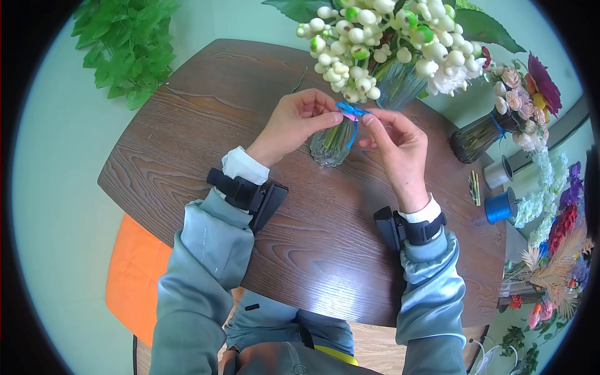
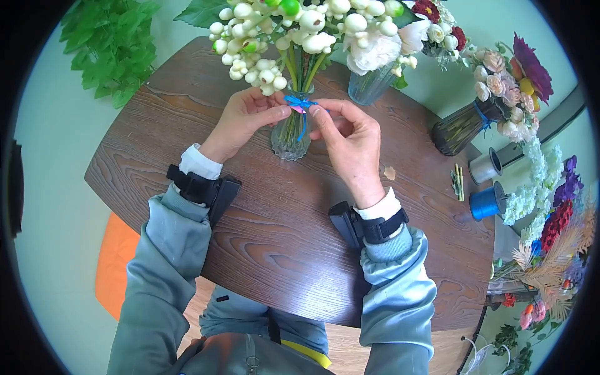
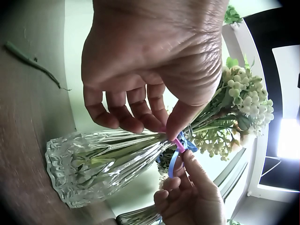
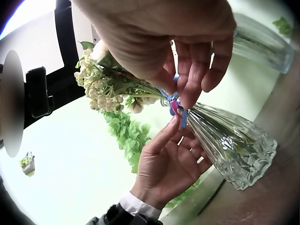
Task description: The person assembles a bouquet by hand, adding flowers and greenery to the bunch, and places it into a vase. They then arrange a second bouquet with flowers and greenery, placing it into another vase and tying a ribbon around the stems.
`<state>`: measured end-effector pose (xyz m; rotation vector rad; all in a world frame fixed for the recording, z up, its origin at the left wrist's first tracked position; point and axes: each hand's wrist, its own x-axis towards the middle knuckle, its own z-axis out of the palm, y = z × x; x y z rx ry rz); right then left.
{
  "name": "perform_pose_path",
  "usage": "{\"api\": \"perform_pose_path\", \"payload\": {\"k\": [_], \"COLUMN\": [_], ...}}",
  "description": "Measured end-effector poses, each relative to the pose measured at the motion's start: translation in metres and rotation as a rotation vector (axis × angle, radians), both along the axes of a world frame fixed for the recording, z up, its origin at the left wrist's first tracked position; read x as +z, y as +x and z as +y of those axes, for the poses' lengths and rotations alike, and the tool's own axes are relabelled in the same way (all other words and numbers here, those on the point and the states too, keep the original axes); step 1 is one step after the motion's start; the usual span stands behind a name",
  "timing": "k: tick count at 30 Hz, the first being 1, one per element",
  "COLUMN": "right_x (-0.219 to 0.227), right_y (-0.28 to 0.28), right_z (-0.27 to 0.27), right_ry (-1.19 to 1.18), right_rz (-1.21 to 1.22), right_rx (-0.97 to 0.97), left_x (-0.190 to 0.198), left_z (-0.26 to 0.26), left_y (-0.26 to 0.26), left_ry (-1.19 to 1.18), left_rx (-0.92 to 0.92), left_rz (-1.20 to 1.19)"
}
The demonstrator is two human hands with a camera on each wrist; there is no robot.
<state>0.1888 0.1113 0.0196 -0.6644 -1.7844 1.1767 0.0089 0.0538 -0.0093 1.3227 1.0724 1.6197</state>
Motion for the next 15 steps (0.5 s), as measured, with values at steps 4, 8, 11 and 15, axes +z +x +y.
{"api": "perform_pose_path", "payload": {"k": [4,8,11,15], "right_x": [0.001,-0.005,-0.008,-0.007], "right_y": [-0.001,-0.005,-0.005,-0.005], "right_z": [-0.001,0.0,0.001,0.001], "right_ry": [-0.002,0.061,0.092,0.08], "right_rz": [0.043,0.049,0.018,0.011], "right_rx": [0.017,0.023,0.017,-0.007], "left_x": [0.001,0.006,0.004,0.002], "left_z": [-0.001,-0.003,0.0,0.002], "left_y": [0.003,0.009,0.011,0.014], "left_ry": [0.024,-0.027,-0.003,0.027], "left_rx": [-0.004,0.001,-0.009,0.059], "left_rz": [-0.022,-0.01,-0.016,-0.039]}}
